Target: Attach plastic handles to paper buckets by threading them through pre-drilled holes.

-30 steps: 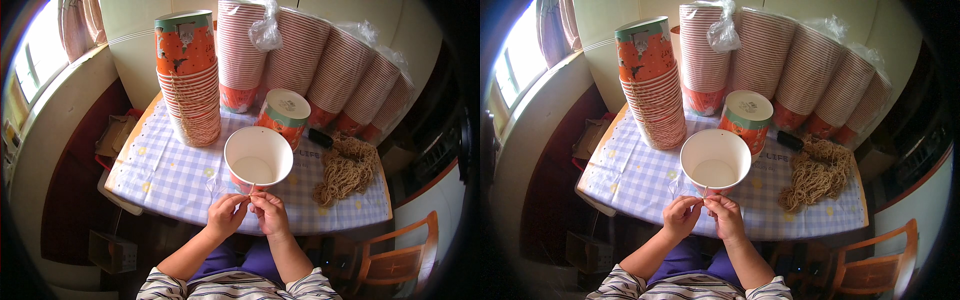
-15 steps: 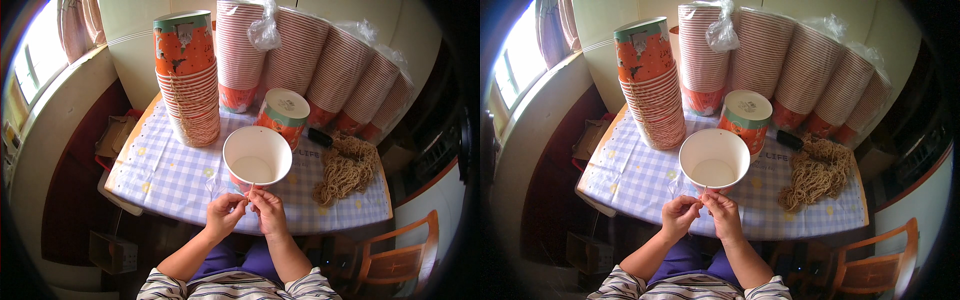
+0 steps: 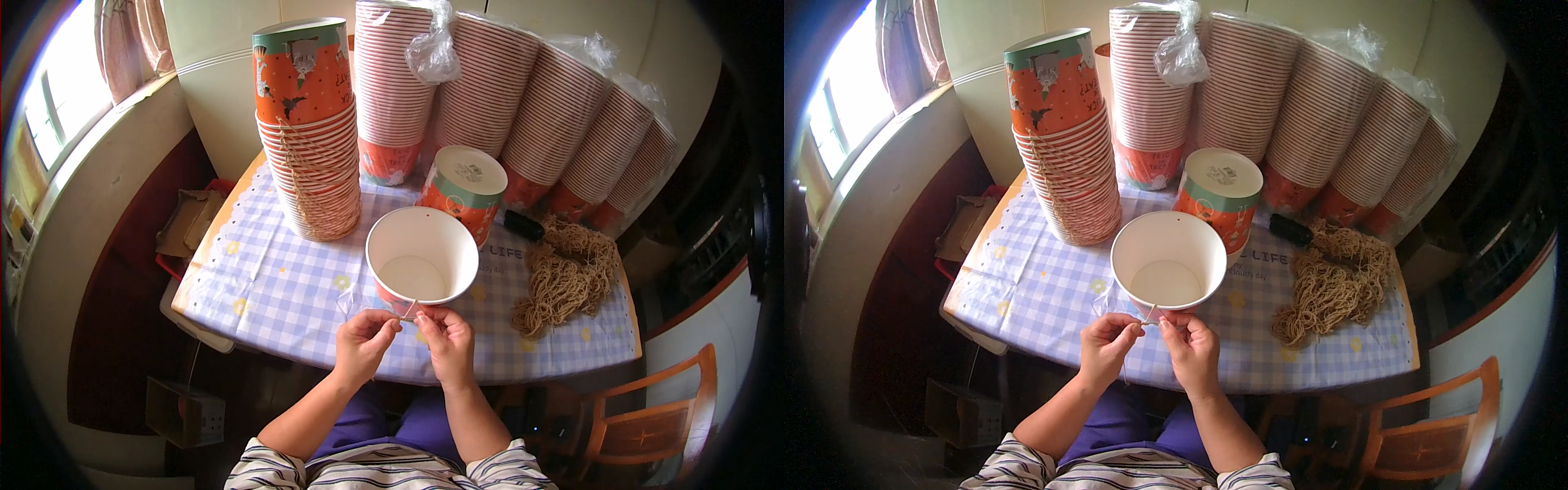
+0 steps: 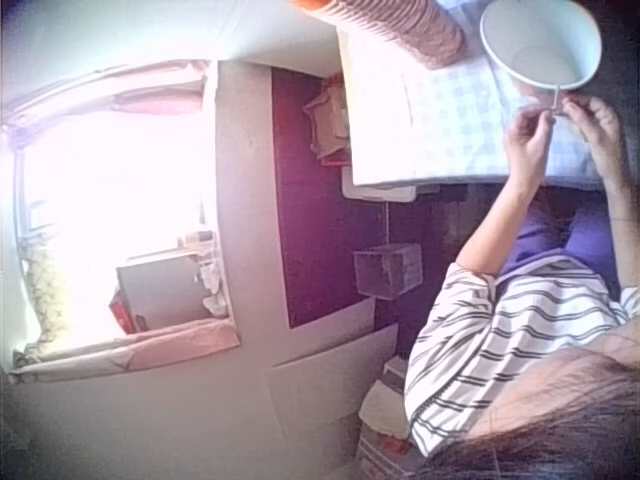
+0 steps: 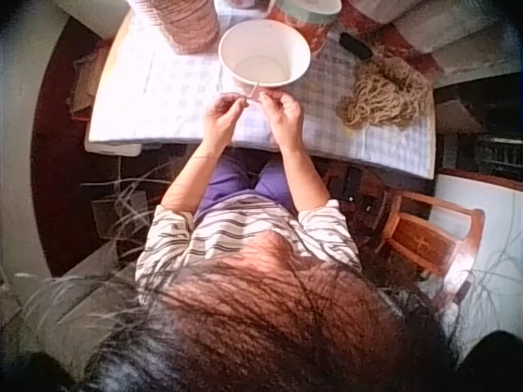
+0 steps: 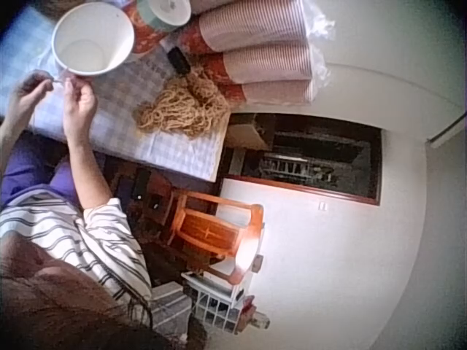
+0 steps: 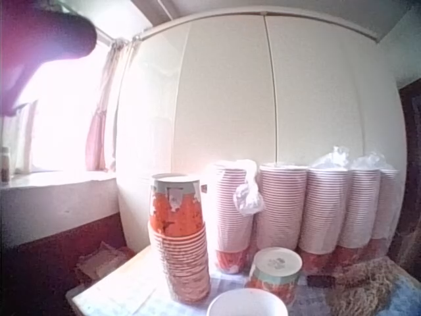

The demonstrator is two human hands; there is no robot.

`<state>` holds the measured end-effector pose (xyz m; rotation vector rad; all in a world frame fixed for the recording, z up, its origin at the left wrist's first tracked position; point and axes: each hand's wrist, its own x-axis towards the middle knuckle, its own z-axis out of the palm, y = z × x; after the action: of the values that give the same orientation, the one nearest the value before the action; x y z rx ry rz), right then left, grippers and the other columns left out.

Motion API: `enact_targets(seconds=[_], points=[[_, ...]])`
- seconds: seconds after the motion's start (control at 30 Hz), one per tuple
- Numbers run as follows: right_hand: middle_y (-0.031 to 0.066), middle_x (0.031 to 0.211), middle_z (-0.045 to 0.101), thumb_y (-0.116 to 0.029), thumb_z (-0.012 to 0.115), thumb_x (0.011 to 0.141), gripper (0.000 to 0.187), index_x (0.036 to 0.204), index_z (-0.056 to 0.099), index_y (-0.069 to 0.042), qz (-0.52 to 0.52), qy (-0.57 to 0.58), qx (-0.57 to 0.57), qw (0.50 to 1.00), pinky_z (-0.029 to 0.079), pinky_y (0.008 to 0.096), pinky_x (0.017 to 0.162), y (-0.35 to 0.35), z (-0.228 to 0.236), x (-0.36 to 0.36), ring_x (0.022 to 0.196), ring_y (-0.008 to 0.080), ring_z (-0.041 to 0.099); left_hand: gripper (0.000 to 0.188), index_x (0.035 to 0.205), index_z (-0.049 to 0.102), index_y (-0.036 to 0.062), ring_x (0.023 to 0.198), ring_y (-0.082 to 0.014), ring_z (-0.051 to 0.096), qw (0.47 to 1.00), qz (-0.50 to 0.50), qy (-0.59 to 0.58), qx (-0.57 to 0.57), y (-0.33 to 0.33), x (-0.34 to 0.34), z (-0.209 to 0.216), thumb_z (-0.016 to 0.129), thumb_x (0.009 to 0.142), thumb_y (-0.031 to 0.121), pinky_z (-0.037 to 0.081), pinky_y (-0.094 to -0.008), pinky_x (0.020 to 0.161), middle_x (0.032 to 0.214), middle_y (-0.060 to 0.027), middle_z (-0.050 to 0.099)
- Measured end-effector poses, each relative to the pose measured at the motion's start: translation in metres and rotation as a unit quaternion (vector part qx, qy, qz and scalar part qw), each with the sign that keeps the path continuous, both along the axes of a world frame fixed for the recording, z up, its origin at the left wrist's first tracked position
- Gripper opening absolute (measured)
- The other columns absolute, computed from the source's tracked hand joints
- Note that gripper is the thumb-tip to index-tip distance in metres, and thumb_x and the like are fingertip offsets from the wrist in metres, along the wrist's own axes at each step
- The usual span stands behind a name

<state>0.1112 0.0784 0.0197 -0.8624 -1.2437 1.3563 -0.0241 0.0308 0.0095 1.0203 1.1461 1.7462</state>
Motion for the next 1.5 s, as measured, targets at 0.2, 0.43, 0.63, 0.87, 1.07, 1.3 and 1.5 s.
enact_targets(seconds=[0.2, 0.43, 0.63, 0.87, 1.07, 1.3, 1.5], points=[[0.0031, 0.084, 0.067, -0.01, 0.064, 0.089, 0.013, 0.097, 0.065, 0.0, 0.03, 0.037, -0.038, 0.998, 0.042, 0.0192, 0.062, -0.004, 0.011, -0.001, 0.069, 0.005, 0.056, 0.015, 0.101, 0.062, -0.0042, 0.076, -0.0097, 0.062, 0.997, -0.046, -0.056, -0.014, 0.001, 0.001, 0.006, 0.063, 0.088, 0.003, 0.049, -0.0213, 0.07, 0.085, -0.0056, 0.067], [0.0024, 0.083, 0.067, -0.01, 0.064, 0.09, 0.011, 0.092, 0.065, 0.001, 0.031, 0.013, -0.025, 0.999, 0.046, 0.0194, 0.067, -0.002, 0.006, 0.002, 0.072, 0.0054, 0.059, 0.022, 0.105, 0.063, -0.0035, 0.064, -0.0028, 0.054, 0.998, -0.038, 0.046, -0.029, 0.006, 0.006, 0.01, 0.068, 0.086, 0.006, 0.043, -0.0166, 0.057, 0.072, 0.0025, 0.061], [0.0029, 0.083, 0.067, -0.01, 0.064, 0.09, 0.012, 0.092, 0.065, 0.002, 0.032, 0.013, -0.03, 0.999, 0.046, 0.0196, 0.066, -0.004, 0.01, 0.0, 0.072, 0.0052, 0.058, 0.012, 0.095, 0.064, -0.0038, 0.063, -0.0005, 0.051, 0.999, 0.016, 0.037, -0.021, 0.006, 0.013, 0.012, 0.066, 0.088, 0.006, 0.038, -0.0163, 0.052, 0.071, 0.0027, 0.06], [0.0041, 0.084, 0.067, -0.011, 0.063, 0.09, 0.013, 0.093, 0.064, 0.002, 0.011, 0.004, -0.016, 1.0, 0.048, 0.0216, 0.069, -0.003, 0.008, -0.001, 0.075, 0.0075, 0.06, 0.01, 0.088, 0.063, -0.0034, 0.059, -0.0008, 0.05, 0.997, 0.038, 0.064, -0.022, 0.004, 0.008, 0.01, 0.066, 0.087, 0.006, 0.038, -0.0171, 0.051, 0.066, 0.003, 0.059], [0.0047, 0.084, 0.067, -0.011, 0.063, 0.091, 0.013, 0.093, 0.064, 0.002, 0.011, 0.008, -0.02, 1.0, 0.048, 0.0211, 0.069, -0.002, 0.006, 0.0, 0.075, 0.0073, 0.06, 0.009, 0.086, 0.064, -0.0028, 0.061, -0.0017, 0.053, 0.996, 0.043, 0.073, -0.029, 0.002, 0.008, 0.008, 0.068, 0.086, 0.006, 0.042, -0.0183, 0.053, 0.068, 0.0014, 0.062], [-0.002, 0.076, 0.062, -0.016, 0.063, 0.091, 0.014, 0.098, 0.065, -0.004, 0.057, 0.06, -0.068, 0.994, 0.037, 0.0176, 0.056, -0.009, 0.01, -0.005, 0.061, 0.0022, 0.047, 0.009, 0.089, 0.065, -0.0032, 0.067, -0.0032, 0.057, 0.998, 0.028, 0.063, -0.006, -0.001, 0.007, 0.009, 0.067, 0.086, 0.005, 0.045, -0.0184, 0.058, 0.074, -0.0006, 0.065], [-0.0053, 0.076, 0.059, -0.018, 0.065, 0.089, 0.015, 0.099, 0.067, -0.006, 0.089, 0.064, -0.064, 0.992, 0.036, 0.0175, 0.056, -0.006, -0.001, -0.004, 0.063, 0.0017, 0.045, 0.011, 0.091, 0.066, -0.0026, 0.068, -0.0033, 0.057, 0.998, 0.01, 0.068, -0.007, -0.002, 0.006, 0.003, 0.069, 0.086, 0.006, 0.046, -0.0186, 0.058, 0.075, -0.001, 0.065]])
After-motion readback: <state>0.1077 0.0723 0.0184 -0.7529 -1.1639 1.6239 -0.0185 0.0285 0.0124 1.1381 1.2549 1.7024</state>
